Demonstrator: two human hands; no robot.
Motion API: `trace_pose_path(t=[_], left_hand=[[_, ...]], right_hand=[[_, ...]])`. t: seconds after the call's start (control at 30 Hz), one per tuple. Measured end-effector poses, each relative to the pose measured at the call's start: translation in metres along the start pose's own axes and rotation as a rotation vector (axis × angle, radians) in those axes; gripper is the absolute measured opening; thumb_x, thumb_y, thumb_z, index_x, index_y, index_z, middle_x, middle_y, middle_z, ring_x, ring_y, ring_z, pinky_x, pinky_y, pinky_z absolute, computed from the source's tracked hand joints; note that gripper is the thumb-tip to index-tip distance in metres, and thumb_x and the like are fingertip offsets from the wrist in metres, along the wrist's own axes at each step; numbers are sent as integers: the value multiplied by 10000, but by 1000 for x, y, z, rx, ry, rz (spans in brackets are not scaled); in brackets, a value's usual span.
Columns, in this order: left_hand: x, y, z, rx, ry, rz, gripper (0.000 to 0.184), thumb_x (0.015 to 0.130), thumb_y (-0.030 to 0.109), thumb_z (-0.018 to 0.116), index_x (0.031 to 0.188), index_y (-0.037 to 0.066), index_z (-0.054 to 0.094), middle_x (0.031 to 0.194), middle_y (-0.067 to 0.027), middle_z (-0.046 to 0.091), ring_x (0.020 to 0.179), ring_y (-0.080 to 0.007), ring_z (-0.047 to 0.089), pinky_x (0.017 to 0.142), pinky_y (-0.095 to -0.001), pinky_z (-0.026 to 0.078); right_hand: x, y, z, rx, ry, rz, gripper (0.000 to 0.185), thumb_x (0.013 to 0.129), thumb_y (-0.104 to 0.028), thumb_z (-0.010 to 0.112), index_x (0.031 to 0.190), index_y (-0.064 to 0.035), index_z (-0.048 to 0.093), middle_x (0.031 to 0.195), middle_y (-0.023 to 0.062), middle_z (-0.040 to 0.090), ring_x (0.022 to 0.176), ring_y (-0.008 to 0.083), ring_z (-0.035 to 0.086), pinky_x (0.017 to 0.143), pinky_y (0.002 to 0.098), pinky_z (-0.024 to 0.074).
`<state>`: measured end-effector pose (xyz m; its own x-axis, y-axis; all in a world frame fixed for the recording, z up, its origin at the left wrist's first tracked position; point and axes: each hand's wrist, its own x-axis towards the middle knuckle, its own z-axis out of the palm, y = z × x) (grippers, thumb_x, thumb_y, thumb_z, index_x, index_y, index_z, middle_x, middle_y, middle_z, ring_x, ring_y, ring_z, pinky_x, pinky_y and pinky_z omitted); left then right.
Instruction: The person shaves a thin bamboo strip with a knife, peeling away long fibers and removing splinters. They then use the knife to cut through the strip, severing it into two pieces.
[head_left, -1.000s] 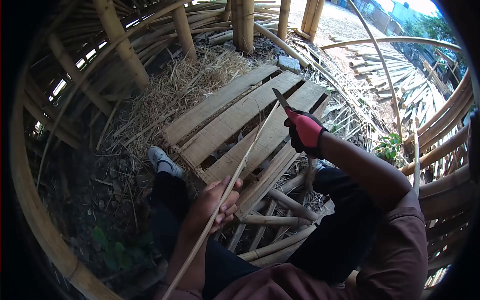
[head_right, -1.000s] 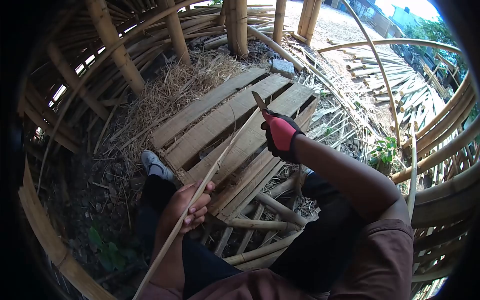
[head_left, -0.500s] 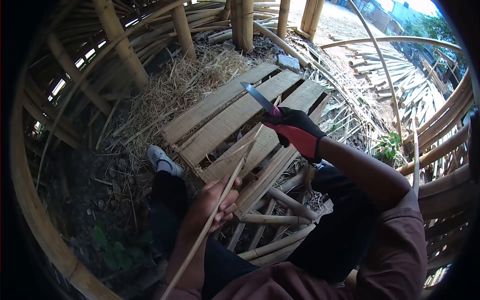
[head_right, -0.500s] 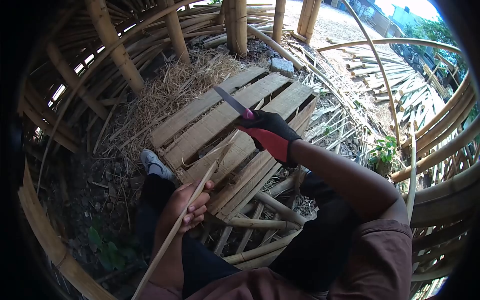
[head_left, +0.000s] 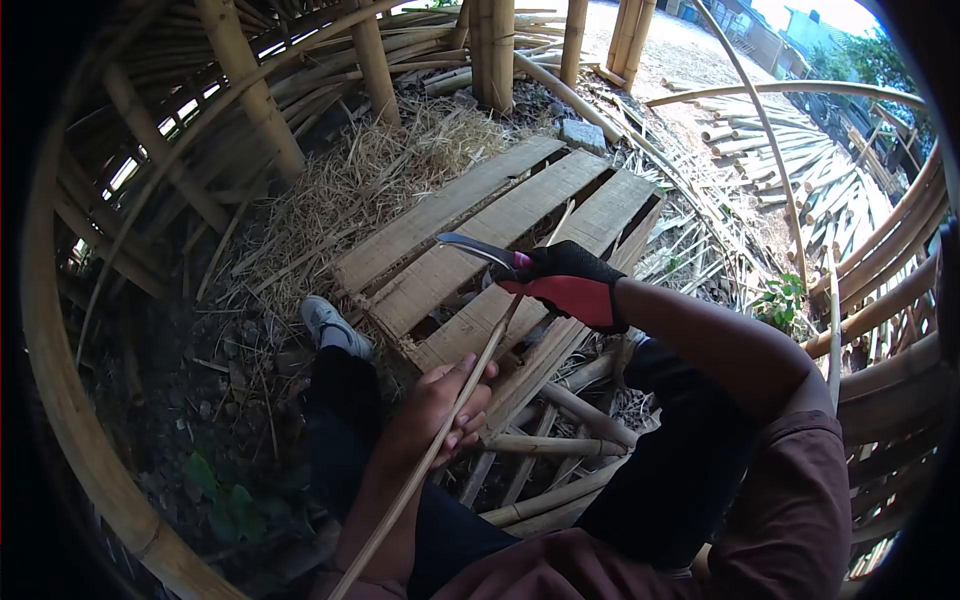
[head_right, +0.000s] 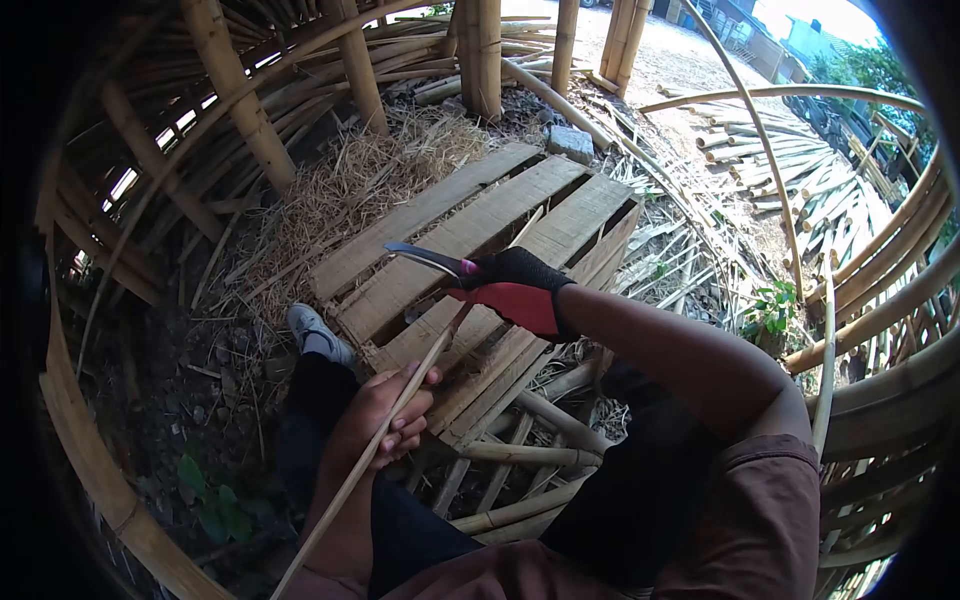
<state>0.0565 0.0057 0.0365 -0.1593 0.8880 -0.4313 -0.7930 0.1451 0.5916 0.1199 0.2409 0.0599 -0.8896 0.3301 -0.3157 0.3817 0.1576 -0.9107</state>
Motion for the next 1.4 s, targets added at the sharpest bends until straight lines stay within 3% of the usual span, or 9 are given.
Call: trace_pose_path(t=[0.17,0.43,0.5,0.57,0.73,0.9,0.97,1.03,1.4], left_hand=[[0,1,1,29,-3,-3,311,1054,297,296,1057,22,440,499,27,372,283,-65,371,244,-190,283],[0,-2,10,112,-2,-37,315,1049,311,312,1050,25,446,493,28,370,287,-63,365,257,-188,284],[1,-5,14,197,-31,-30,318,1048,317,320,1051,28,453,495,29,369,293,-61,358,278,-187,291],[1,-6,15,174,-24,-53,324,1046,325,325,1059,32,461,496,28,368,296,-63,355,293,-187,300],[4,-9,18,263,-53,-48,340,1043,332,331,1050,25,476,492,20,377,290,-71,352,290,-190,300],[6,-11,17,315,-76,-46,352,1042,334,334,1047,15,483,480,4,400,287,-82,351,287,-198,307],[6,-11,19,350,-79,-47,360,1041,337,334,1047,11,486,477,-2,409,288,-85,353,286,-201,312],[3,-9,23,399,-70,-47,373,1039,344,334,1005,9,495,482,-13,427,295,-89,364,286,-207,322],[-4,-7,16,370,-92,-34,377,1034,366,344,954,29,494,518,-9,451,307,-82,377,299,-188,324]], right_hand=[[6,13,-17,-92,-178,-30,327,914,-378,636,886,-54,670,615,-16,543,511,66,474,496,260,399],[0,14,-41,-279,-359,-179,339,917,-338,636,793,-24,622,579,-36,489,514,70,439,482,271,356],[3,25,-50,-24,-649,-81,315,917,-313,640,768,-39,591,586,-46,475,528,65,441,478,260,348],[0,29,-50,101,-898,-167,279,894,-230,658,699,-83,523,602,-57,435,538,55,405,475,241,316],[3,29,-57,111,-1011,-63,300,862,-202,704,655,-60,542,607,-54,451,551,56,404,506,245,328],[15,46,-72,-106,-1018,-122,158,886,-77,672,752,-12,618,663,-52,526,599,52,439,537,246,359],[20,51,-75,-155,-1063,-325,134,894,-100,674,801,-9,639,692,-45,545,627,53,469,554,239,379],[22,49,-79,-154,-1128,-179,163,903,-155,672,861,2,656,702,-24,561,648,58,501,561,235,396],[-8,20,-71,-140,-946,-217,213,910,-199,667,916,13,650,686,-24,550,638,57,501,554,239,397]])
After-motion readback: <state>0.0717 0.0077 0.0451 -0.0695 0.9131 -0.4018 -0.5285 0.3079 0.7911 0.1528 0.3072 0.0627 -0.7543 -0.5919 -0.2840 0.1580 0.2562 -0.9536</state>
